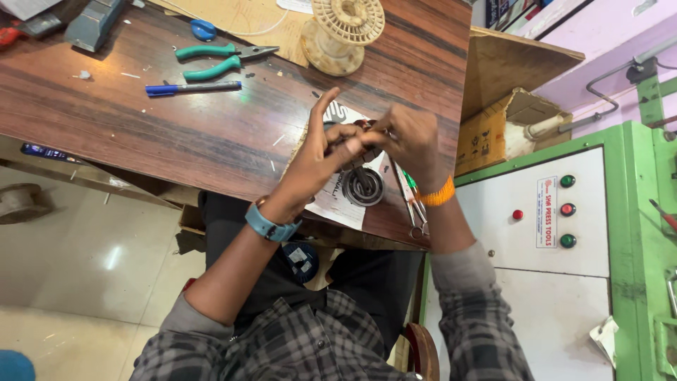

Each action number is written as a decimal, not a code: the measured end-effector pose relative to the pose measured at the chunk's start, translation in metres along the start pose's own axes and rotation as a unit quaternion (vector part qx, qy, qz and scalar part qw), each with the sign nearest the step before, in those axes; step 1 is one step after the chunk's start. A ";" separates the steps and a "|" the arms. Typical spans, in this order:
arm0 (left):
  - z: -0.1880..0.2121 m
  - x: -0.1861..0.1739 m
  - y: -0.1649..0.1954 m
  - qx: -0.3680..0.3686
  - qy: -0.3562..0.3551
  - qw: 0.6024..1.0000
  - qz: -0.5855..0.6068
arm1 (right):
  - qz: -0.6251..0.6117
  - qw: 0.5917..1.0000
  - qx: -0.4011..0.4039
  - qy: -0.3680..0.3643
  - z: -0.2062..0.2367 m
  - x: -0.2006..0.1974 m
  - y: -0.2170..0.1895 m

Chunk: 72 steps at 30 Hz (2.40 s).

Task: The person sits at a workbench and winds copper wire around the slots of a motor armature, pressing and feeding the wire by hand while turning the armature to work around its circumference. They occasionally reposition the armature on a bearing-like base and continue winding the coils.

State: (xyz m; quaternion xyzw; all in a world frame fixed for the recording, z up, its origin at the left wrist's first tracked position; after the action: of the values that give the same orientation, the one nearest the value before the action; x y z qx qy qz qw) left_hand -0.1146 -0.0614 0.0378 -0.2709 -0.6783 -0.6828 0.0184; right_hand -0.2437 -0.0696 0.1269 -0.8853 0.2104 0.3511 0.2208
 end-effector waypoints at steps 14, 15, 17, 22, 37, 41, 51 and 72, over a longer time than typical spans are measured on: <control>0.004 0.017 0.013 0.132 0.012 0.967 -0.217 | -0.137 0.943 0.262 0.152 0.104 0.019 -0.012; 0.006 0.018 0.014 0.128 0.015 0.964 -0.233 | -0.150 0.938 0.272 0.155 0.109 0.022 -0.010; 0.009 0.021 0.016 0.127 0.017 0.976 -0.178 | -0.175 0.925 0.297 0.163 0.120 0.026 -0.006; 0.014 0.032 0.031 0.183 0.098 0.936 -0.286 | -0.156 0.912 0.342 0.164 0.137 0.034 -0.010; 0.030 0.044 0.030 0.261 0.188 0.825 -0.464 | 0.013 0.977 0.188 0.103 0.063 -0.043 -0.003; 0.029 0.039 0.028 0.259 0.194 0.821 -0.469 | 0.053 0.986 0.140 0.075 0.041 -0.038 0.000; 0.028 0.030 0.024 0.243 0.197 0.830 -0.462 | 0.016 0.998 0.059 0.015 0.027 -0.021 0.008; 0.029 0.044 0.033 0.255 0.208 0.801 -0.500 | 0.001 0.982 0.183 0.036 0.110 -0.035 0.026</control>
State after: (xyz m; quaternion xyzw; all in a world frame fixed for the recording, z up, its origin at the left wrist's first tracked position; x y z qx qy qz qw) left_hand -0.1295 -0.0218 0.0832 0.2687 -0.8493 -0.4392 -0.1167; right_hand -0.3385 -0.0240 0.0734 -0.8418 0.2796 0.2746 0.3713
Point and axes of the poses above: each hand's wrist, its own z-axis away from the middle knuckle, its own x-axis out of the palm, y = z × x, the point moved 9 cm from there along -z, towards the middle knuckle, and after that the axes turned 2 degrees about -x, right-handed, at the moved point
